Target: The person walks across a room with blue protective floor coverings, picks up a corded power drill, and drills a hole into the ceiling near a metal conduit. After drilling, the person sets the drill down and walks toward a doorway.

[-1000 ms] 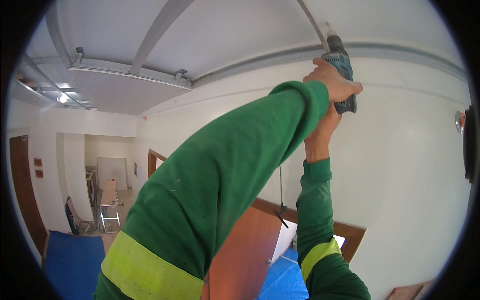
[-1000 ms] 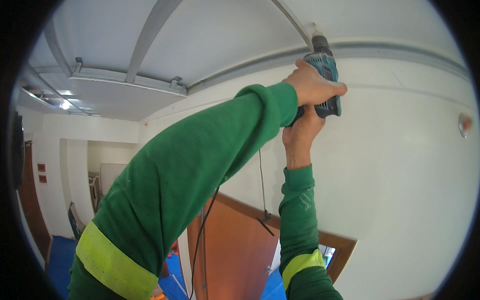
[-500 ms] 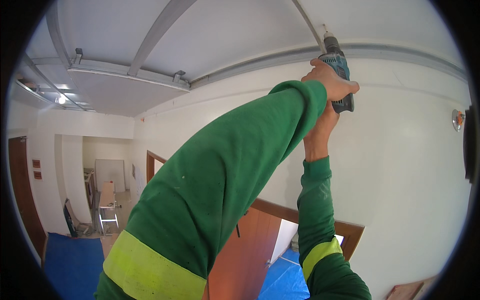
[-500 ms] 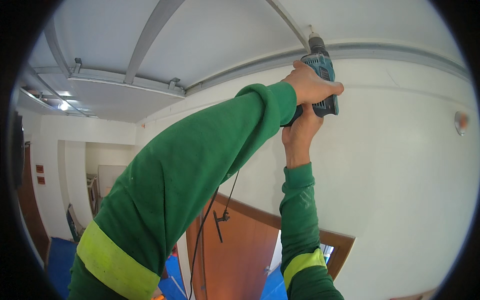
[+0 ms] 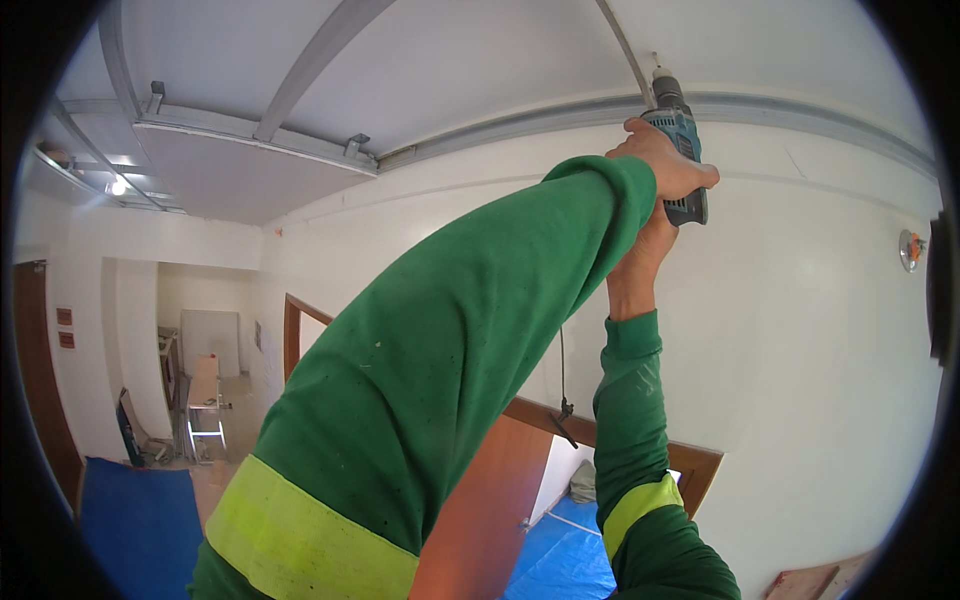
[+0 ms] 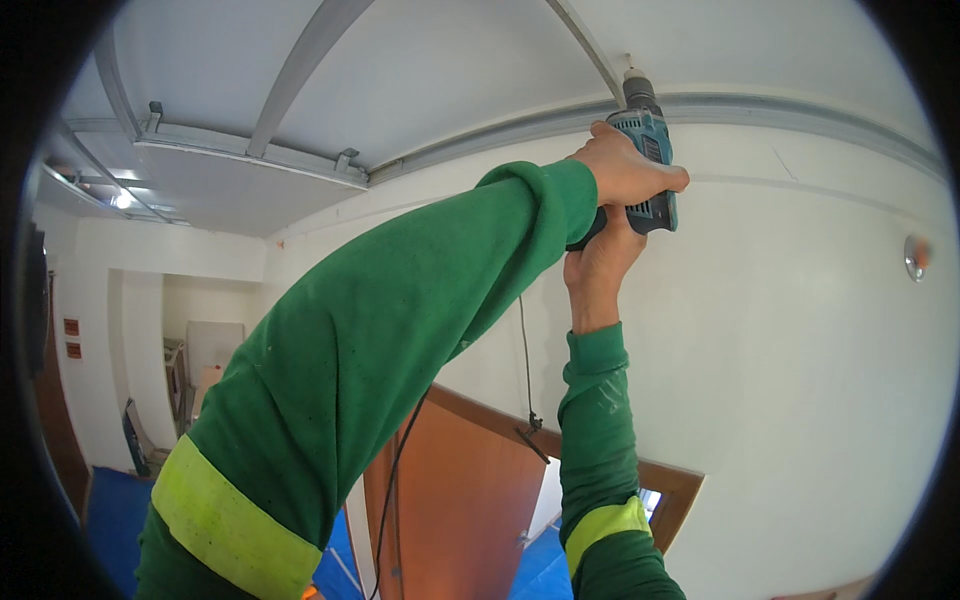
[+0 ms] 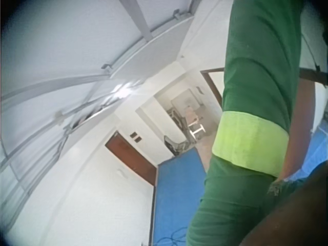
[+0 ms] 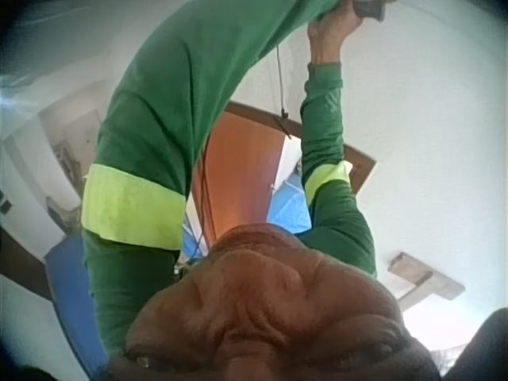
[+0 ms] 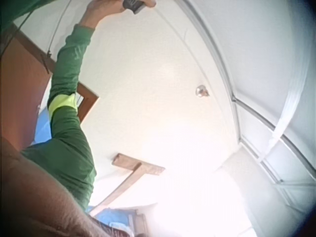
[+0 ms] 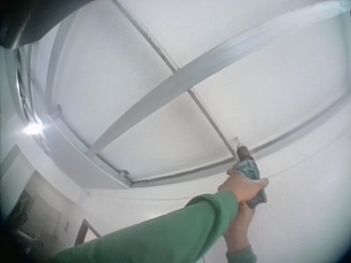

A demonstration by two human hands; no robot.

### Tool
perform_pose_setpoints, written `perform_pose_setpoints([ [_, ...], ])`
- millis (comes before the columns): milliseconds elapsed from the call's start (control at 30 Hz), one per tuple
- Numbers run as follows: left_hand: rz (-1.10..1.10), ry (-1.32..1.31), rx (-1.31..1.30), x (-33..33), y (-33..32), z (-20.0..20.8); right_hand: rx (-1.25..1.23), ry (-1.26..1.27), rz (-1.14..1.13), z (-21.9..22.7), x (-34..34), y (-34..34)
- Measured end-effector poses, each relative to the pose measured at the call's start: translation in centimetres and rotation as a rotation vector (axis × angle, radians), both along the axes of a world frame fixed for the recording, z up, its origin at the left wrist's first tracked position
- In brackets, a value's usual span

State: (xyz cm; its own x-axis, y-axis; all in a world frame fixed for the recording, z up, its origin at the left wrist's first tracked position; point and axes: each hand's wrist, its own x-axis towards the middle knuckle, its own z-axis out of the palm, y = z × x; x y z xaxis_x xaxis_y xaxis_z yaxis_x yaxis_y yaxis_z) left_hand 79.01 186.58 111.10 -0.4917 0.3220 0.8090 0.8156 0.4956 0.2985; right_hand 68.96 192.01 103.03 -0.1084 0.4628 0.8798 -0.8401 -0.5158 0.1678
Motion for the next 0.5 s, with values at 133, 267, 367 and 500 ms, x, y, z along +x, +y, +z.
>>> perform_pose_setpoints([
  [133,0.006,0.044,0.004,-0.7,0.2,0.1,0.015,-0.006,-0.021,0.0,-0.2,0.4],
  [267,0.019,0.095,0.023,-1.1,0.5,0.6,0.028,0.016,-0.044,0.0,0.3,0.4],
  [367,0.014,0.092,0.023,-1.4,0.5,0.6,0.017,-0.009,-0.072,-0.1,0.4,0.1],
  [500,-0.003,0.056,0.023,-1.2,0.2,0.0,0.025,-0.029,-0.079,-0.6,0.3,0.3],
])
